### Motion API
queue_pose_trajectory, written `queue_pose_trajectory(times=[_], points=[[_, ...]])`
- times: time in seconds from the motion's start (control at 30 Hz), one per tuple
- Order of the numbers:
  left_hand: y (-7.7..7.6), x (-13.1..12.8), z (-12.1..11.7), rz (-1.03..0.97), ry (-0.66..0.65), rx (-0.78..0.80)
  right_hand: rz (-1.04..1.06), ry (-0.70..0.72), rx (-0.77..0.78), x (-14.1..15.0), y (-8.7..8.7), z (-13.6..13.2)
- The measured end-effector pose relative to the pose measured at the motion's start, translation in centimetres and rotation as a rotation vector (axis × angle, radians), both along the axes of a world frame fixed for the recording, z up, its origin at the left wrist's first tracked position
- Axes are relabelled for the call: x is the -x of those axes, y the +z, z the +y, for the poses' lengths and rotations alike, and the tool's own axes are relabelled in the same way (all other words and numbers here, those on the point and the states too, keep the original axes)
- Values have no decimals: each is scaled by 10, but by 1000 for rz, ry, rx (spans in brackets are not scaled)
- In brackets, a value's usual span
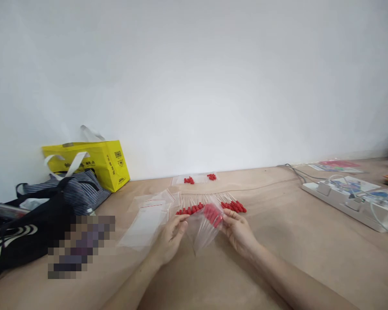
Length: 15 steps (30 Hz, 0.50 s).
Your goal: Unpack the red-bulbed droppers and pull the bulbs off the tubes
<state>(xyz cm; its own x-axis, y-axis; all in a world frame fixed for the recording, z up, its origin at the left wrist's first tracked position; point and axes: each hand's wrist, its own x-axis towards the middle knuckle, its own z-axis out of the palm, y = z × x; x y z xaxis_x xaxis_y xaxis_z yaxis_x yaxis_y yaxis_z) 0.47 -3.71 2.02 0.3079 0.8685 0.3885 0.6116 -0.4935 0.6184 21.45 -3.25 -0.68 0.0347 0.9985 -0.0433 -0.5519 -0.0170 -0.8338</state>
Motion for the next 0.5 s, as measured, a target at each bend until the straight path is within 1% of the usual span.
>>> queue_pose_trajectory(times=[0.1, 0.17, 0.2, 0.27, 0.33, 0.37, 0.43, 0.5], points=[[-5, -10, -10, 59, -105, 15, 39, -47, 83, 18, -8, -13], [-9, -14, -14, 100, -168, 29, -20, -14, 151, 18, -6, -18], [-10, -15, -16, 116, -196, 43, -65, 31, 185, 16, -4, -20], [-13, -16, -18, 142, -243, 81, -175, 172, 238, 9, 1, -20], [-14, -16, -19, 155, -272, 104, -284, 320, 252, 1, 6, -17], [-14, -16, -19, 157, -281, 108, -331, 372, 253, -2, 7, -15], [-13, -15, -18, 156, -288, 109, -399, 413, 254, -7, 9, -12], [-12, -17, -15, 152, -290, 106, -435, 418, 262, -9, 8, -11]])
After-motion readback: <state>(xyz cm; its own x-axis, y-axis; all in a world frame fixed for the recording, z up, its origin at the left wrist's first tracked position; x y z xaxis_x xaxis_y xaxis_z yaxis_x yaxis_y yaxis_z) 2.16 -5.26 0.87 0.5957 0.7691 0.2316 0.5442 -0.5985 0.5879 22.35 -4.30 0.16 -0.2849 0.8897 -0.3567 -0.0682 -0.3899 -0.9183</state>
